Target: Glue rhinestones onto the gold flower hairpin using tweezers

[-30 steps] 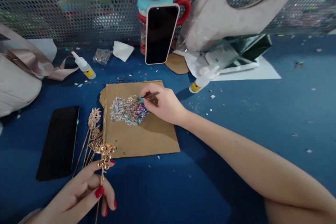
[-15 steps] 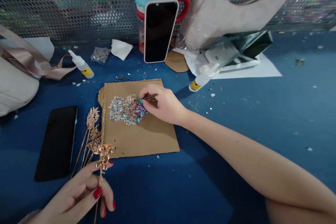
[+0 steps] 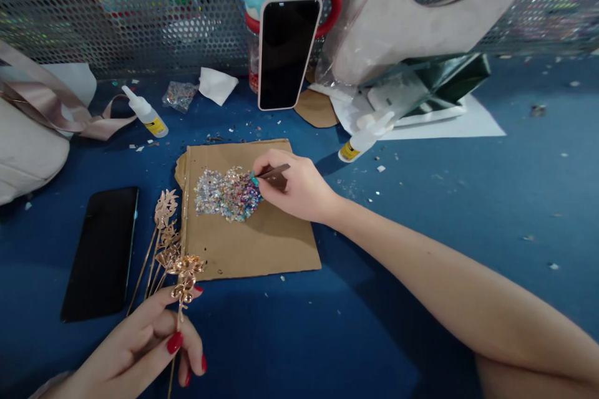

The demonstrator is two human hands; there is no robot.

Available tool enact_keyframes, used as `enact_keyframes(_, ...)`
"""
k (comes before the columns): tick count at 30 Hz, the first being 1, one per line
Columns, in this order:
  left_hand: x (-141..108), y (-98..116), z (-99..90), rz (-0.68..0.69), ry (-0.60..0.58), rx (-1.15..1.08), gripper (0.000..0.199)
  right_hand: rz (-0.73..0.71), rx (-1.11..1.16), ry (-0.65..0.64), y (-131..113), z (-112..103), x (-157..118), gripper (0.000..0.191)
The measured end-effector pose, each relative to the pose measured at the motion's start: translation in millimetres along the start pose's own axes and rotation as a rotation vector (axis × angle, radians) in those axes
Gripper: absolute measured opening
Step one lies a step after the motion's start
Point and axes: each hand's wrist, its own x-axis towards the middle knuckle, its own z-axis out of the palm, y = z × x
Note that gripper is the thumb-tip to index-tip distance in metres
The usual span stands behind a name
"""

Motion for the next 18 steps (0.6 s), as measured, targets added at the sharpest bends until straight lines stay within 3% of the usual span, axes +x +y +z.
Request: enact_keyframes(18,-0.3,0.1,0.9,-0.006,0.006,0.023,0.031,0.002,-0.015,-0.020,-0.1,0.2,-0.9,0.007)
